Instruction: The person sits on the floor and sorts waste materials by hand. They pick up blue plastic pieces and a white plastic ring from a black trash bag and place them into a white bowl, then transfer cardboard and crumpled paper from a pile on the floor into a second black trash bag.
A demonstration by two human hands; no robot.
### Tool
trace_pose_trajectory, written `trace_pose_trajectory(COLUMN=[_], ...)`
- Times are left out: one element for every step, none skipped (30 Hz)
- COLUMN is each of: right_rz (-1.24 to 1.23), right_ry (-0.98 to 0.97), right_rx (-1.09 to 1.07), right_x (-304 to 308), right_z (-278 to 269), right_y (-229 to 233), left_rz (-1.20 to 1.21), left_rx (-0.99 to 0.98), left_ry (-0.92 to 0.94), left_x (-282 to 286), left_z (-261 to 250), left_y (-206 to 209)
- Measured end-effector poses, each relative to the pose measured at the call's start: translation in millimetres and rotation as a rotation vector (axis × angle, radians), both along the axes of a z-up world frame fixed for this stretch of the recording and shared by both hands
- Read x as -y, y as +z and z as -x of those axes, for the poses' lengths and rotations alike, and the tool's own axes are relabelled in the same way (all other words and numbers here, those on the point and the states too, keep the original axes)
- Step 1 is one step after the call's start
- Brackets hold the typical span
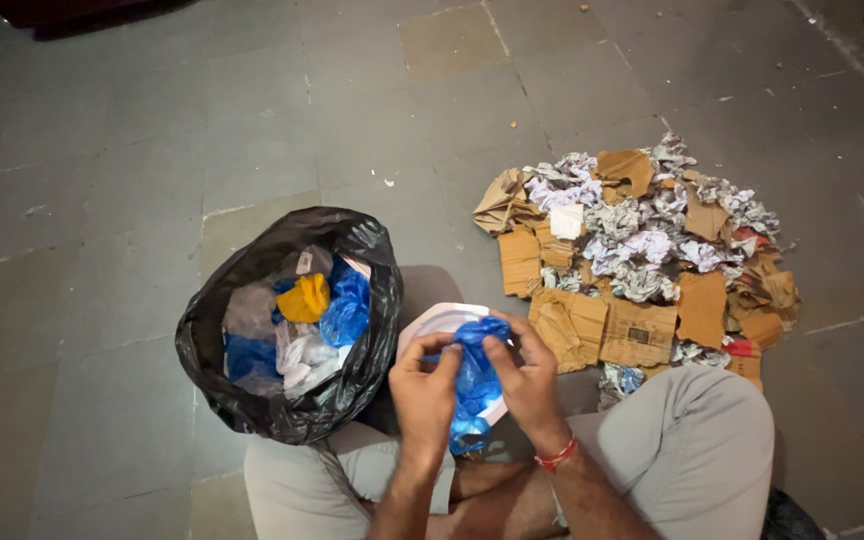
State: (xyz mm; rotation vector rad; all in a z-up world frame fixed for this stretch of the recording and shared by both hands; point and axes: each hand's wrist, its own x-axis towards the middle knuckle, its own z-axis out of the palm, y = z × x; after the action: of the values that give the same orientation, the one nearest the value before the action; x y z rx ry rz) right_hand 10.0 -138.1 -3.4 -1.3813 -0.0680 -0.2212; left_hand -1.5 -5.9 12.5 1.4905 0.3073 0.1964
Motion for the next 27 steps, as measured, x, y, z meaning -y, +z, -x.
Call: trace_pose_trajectory(right_rz=[0.016, 0.031, 0.003, -0.025, -0.053, -0.058, -0.062, -0.067, -0.065, -0.062, -0.059, -0.026, 0.008, 0.041, 0.018, -0.005, -0.028, 0.016, 0.060, 0.104, 0.108, 0.114, 0.121, 0.188, 0.254, 0.320, 0.373], right_ry=[-0.051, -0.103, -0.103, -0.103, -0.103, -0.114, -0.124, -0.133, -0.122, -0.111, -0.101, -0.085, -0.069, -0.052, -0.006, 0.039, 0.084, 0.061, 0.038, 0.015, -0.006, -0.027, -0.049, -0.098, -0.147, -0.196, -0.208], right_rx=[-0.017, -0.035, -0.040, -0.046, -0.053, -0.045, -0.038, -0.032, -0.032, -0.031, -0.031, -0.019, -0.007, 0.005, 0.045, 0.085, 0.124, 0.144, 0.163, 0.182, 0.171, 0.161, 0.150, 0.142, 0.134, 0.125, 0.178], right_x=[-1, 0, 1, 1, 2, 3, 3, 3, 3, 3, 3, 3, 4, 4, 5, 6, 5, 4, 3, 1, 0, -1, -2, -3, -4, -4, -5], right_z=[-2, -3, -4, -4, -5, -6, -7, -7, -7, -7, -7, -6, -4, -3, -1, 0, 0, -1, -1, -1, -1, -1, -1, -1, 0, 0, 1], right_y=[-5, -10, -14, -19, -22, -25, -26, -27, -26, -24, -21, -18, -14, -10, -6, -2, 1, 3, 4, 5, 5, 5, 4, 4, 4, 4, 5], left_rz=[-0.008, -0.016, -0.003, 0.011, 0.024, 0.042, 0.059, 0.075, 0.068, 0.062, 0.055, 0.058, 0.062, 0.065, 0.049, 0.032, 0.016, 0.048, 0.080, 0.112, 0.129, 0.147, 0.165, 0.235, 0.305, 0.374, 0.394], left_rx=[-0.007, -0.014, 0.006, 0.025, 0.044, 0.019, -0.006, -0.032, -0.049, -0.065, -0.081, -0.067, -0.053, -0.040, -0.004, 0.032, 0.069, 0.070, 0.072, 0.073, 0.096, 0.120, 0.144, 0.114, 0.084, 0.054, 0.067], left_ry=[-0.017, -0.034, -0.033, -0.031, -0.030, -0.035, -0.039, -0.042, -0.060, -0.078, -0.096, -0.075, -0.054, -0.032, -0.025, -0.019, -0.013, -0.018, -0.024, -0.029, -0.024, -0.019, -0.015, -0.010, -0.005, -0.001, -0.014], left_x=[1, 2, 4, 6, 7, 9, 10, 10, 10, 10, 10, 9, 8, 7, 6, 4, 4, 4, 4, 5, 5, 7, 10, 12, 16, 19, 20], left_z=[2, 2, 2, 3, 3, 3, 2, 2, 3, 3, 4, 3, 3, 3, 2, 1, -1, -2, -3, -3, -4, -4, -4, -5, -4, -4, -2], left_y=[3, 6, 9, 12, 15, 18, 20, 21, 22, 23, 23, 22, 21, 19, 16, 14, 11, 7, 3, -1, -6, -12, -18, -24, -29, -34, -37])
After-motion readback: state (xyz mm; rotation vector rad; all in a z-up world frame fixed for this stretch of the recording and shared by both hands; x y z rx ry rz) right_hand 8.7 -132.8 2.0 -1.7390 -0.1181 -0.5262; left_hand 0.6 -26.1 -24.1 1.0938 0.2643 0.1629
